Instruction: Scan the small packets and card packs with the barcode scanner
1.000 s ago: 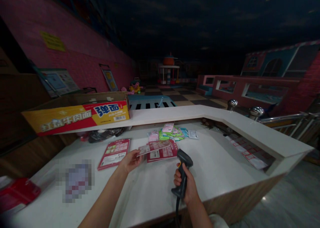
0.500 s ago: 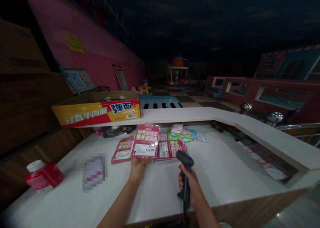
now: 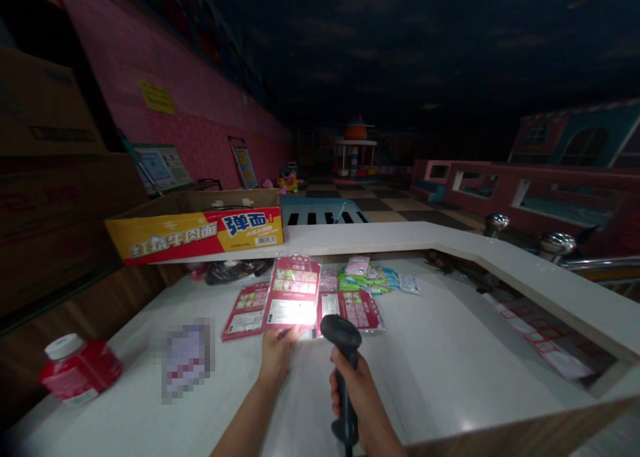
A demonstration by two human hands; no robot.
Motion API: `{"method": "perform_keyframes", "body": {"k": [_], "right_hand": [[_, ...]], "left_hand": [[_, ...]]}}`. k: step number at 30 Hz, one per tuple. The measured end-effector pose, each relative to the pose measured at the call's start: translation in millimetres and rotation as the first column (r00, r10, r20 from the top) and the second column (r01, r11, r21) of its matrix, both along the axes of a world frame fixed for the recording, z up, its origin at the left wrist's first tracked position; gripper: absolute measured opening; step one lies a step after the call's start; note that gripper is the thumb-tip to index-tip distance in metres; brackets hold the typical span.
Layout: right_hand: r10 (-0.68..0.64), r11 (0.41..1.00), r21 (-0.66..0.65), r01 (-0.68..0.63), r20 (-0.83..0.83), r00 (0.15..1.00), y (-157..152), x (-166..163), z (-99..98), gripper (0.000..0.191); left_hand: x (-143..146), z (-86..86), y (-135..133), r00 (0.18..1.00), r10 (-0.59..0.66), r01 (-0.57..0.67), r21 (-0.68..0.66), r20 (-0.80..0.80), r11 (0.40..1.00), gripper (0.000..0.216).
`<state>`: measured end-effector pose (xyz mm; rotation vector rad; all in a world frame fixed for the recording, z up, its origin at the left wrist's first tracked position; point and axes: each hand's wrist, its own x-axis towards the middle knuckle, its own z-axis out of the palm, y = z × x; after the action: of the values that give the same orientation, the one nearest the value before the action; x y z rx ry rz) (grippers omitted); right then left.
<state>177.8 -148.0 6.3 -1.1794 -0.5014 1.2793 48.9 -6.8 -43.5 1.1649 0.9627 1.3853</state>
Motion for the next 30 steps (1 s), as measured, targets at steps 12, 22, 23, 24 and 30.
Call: {"method": "perform_keyframes", "body": {"k": [12,22,23,24,30], "right_hand": [[-0.003,1.000,-0.005,0.002,-0.034,0.999,2,10,-11.6,0.058],[-0.040,0.990,0.114,0.082,-0.334,0.942,-3,77,-42.3,0.049],[-0.043,0.987,0.127,0.098,-0.377,0.925,-5,82,-45.1,0.046],[-0.042,0.984,0.142,0.111,-0.418,0.907,-6,85,-47.5,0.043],[0.019,0.964,0.221,0.146,-0.609,0.793,-11,93,-55.2,0.035]], "left_hand": [[2,-2.9,2,0.939,-0.049,0.072,-0.057,0.339,0.996,0.062],[-45,-1.6,16,0.853,0.288,-0.239,-0.164,0.436,0.957,0.041],[-52,1.5,20,0.861,0.298,-0.244,-0.180,0.411,0.953,0.037],[-58,4.9,24,0.871,0.309,-0.246,-0.204,0.383,0.948,0.032],[-76,17.1,32,0.914,0.330,-0.251,-0.312,0.235,0.916,0.018]]}}
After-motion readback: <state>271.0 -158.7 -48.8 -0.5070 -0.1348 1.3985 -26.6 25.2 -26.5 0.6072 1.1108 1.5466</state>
